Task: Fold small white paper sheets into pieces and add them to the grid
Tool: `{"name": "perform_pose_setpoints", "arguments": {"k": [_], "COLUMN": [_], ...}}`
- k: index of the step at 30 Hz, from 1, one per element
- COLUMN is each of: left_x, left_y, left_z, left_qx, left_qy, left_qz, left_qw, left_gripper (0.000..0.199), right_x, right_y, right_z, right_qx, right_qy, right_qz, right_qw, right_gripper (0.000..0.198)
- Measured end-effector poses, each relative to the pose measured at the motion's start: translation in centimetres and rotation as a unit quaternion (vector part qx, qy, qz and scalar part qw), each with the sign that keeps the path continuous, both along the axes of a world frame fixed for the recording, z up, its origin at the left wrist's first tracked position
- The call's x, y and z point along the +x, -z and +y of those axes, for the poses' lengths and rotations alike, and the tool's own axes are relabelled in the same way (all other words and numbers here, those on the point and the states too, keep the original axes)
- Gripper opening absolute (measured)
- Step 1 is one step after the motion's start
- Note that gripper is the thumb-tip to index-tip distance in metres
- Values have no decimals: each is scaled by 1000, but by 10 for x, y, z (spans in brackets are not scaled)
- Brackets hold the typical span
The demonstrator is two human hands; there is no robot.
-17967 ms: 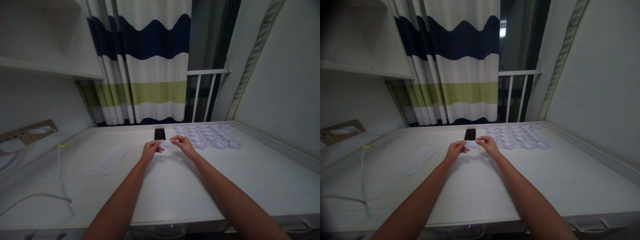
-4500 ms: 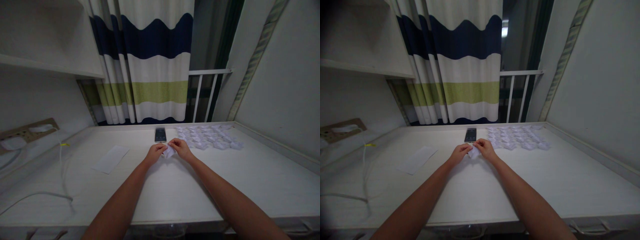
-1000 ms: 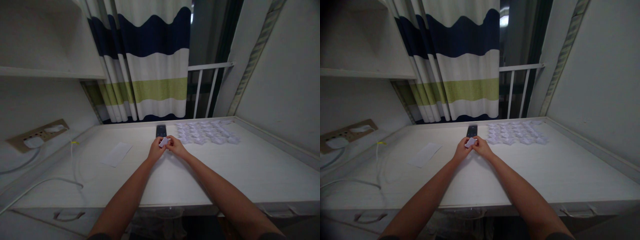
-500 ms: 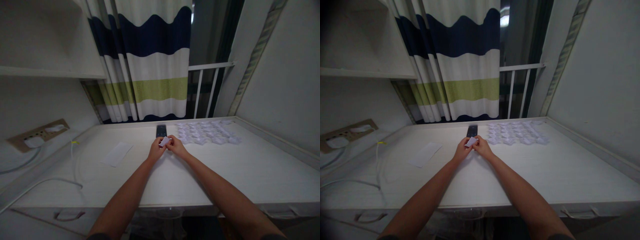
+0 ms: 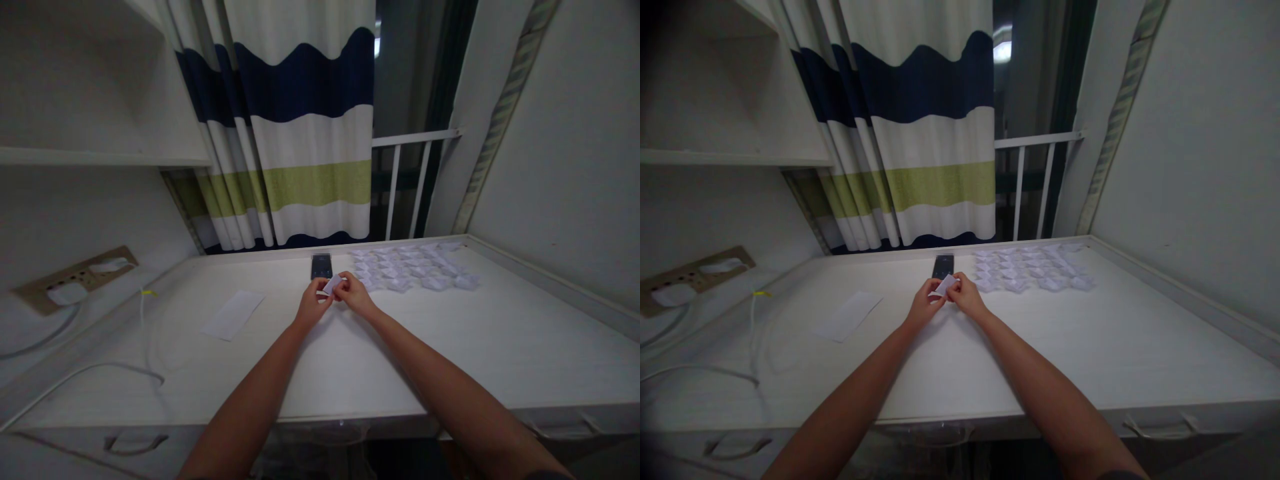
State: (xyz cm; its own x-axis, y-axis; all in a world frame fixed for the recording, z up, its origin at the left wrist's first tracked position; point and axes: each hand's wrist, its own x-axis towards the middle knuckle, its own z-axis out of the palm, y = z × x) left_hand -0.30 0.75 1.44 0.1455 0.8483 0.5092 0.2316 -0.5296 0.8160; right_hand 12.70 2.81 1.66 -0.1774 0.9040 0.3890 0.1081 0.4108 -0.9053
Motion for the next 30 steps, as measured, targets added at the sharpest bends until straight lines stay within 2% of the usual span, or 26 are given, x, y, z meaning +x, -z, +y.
{"name": "perform_pose_setpoints", "arguments": {"k": [9, 15, 20, 26, 30], "left_x": [-3, -4, -6, -9, -10], "left_y": [2, 3, 5, 6, 6], "left_z": [5, 6, 10, 16, 17], "left_qx": [1, -1, -6, -21, -102], "left_qy": [17, 3, -30, -62, -23], "left_qz": [6, 4, -9, -64, -131], "left_qw": [1000, 1000, 999, 996, 986], "left_gripper": [28, 28, 17, 9, 11], "right_x": [3, 8, 9, 12, 12], "right_y": [1, -2, -6, -14, -14], "right_z": [3, 7, 4, 0, -1], "right_qx": [-6, 10, 13, 100, 152], "right_qy": [-12, 17, 25, 74, 56], "right_qz": [-4, -53, -72, -152, -150], "right_qw": [1000, 998, 997, 980, 975], "right_gripper": [15, 16, 15, 14, 10]}}
